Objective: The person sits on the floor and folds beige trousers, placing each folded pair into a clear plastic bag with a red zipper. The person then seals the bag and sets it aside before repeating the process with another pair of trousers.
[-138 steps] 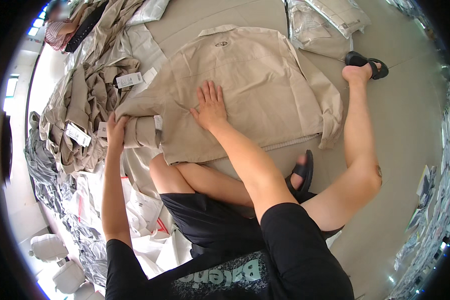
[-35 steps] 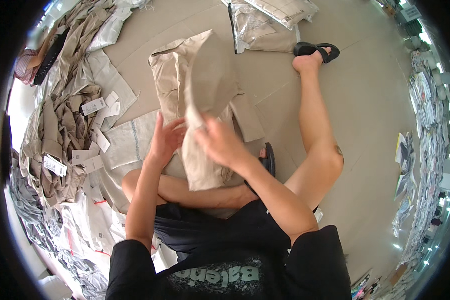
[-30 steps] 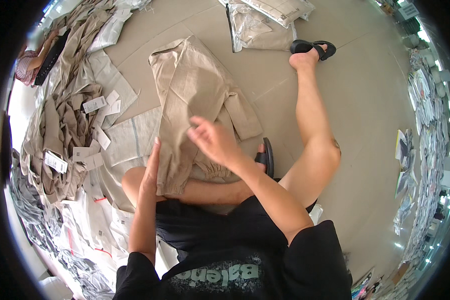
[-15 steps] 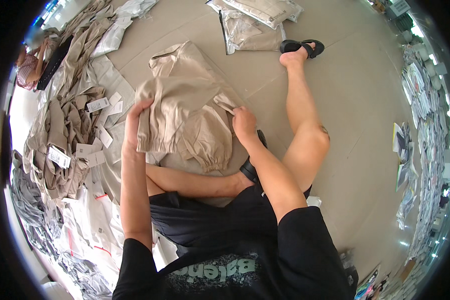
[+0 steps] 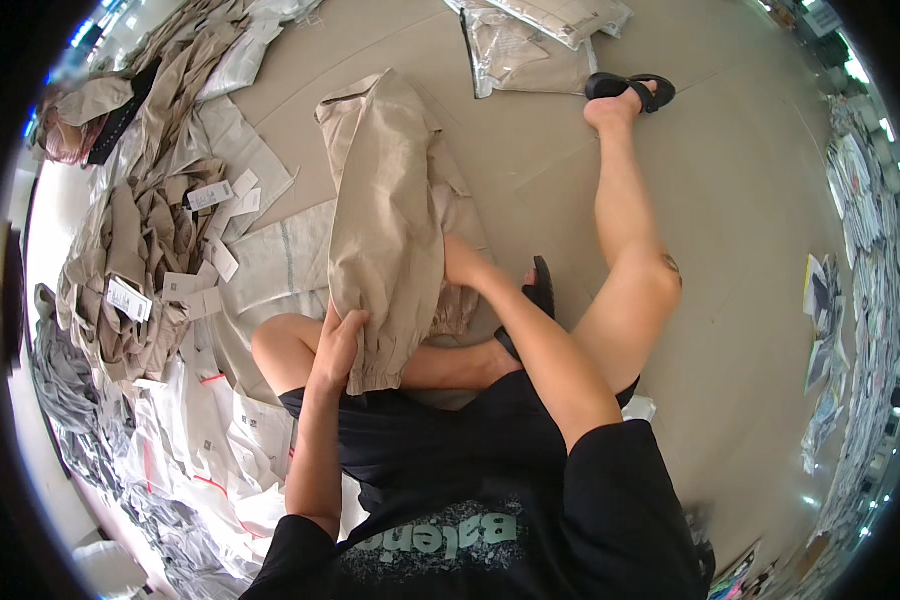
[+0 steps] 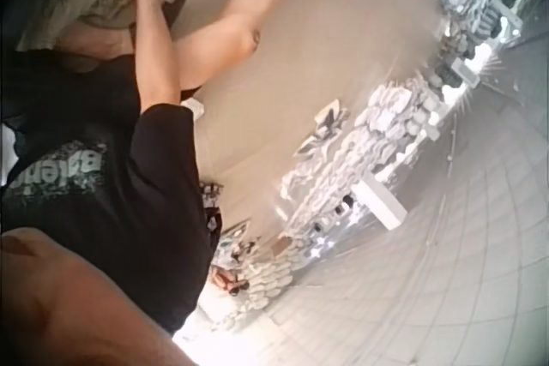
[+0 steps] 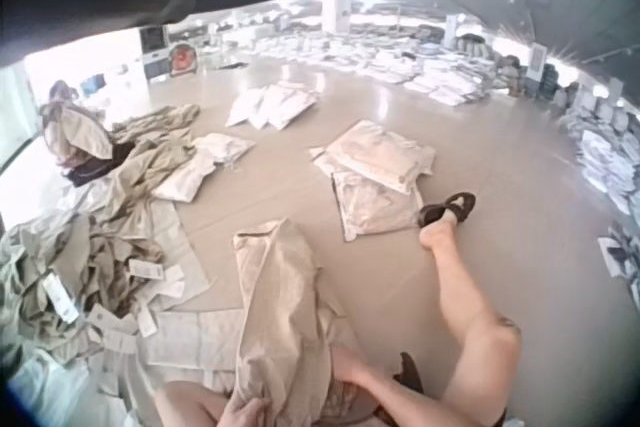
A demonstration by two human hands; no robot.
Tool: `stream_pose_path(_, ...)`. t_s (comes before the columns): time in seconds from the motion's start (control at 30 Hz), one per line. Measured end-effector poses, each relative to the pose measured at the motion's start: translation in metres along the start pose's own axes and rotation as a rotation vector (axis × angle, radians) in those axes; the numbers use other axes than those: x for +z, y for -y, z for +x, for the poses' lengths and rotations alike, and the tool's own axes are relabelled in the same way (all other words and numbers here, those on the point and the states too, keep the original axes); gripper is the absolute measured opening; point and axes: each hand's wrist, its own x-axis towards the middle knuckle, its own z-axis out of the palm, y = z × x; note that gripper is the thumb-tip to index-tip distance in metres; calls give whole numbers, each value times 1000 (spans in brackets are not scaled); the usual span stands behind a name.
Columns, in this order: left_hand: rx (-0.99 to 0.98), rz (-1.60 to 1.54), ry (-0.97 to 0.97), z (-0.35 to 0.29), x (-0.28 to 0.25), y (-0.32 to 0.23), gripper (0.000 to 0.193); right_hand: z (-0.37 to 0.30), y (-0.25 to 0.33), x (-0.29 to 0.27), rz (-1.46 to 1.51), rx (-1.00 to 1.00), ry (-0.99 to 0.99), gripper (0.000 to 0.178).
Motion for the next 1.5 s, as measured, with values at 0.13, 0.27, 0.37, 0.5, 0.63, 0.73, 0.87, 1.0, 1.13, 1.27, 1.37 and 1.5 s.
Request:
stream_pose_path(0.13, -83, -91, -65, -16, -9, -7, 73, 9, 30, -57, -71, 396, -113, 34)
stream_pose_path(0.27, -26, -17, -100, -13, -13, -15, 70, 61, 29, -50, -105, -246, -518, 35)
stream_pose_path(0.37, -126, -169, -88, -8, -1, -16, 64, 111, 37, -32, -217, -376, -543, 37)
stream_pose_path(0.5, -370, -664, -13, -19, 57, 0, 49, 144, 44, -16, -367, -344, -431, 41)
stream_pose_path(0.63, -328, -509, 51, 6, 103, 94, 38, 146, 28, -9, -721, -422, -393, 40)
stream_pose_path(0.73, -17, -42, 27, 17, 105, 134, 36, 147, 12, -4, -838, -406, -357, 42)
stream_pose_path(0.87, -148, 787, 266, 16, 77, 25, 40, 152, -3, -4, -837, -369, -333, 42)
stream_pose_path(1.0, 377, 1050, 74, 47, 54, -32, 41, 160, -10, -10, -812, -366, -298, 42)
stream_pose_path(1.13, 759, 1036, -24, 154, 60, -1, 48, 175, 1, -28, -773, -421, -291, 35)
stream_pose_path(1.27, 648, 1129, -23, 205, 68, 33, 63, 228, 18, -59, -532, -210, -300, 31)
stream_pose_path(1.37, 589, 1149, -1, 210, 66, 26, 66, 271, 33, -74, -358, -168, -408, 49)
stream_pose_path(1.5, 587, 1165, 81, 218, 85, 18, 67, 352, -14, -87, -400, -81, -666, 73)
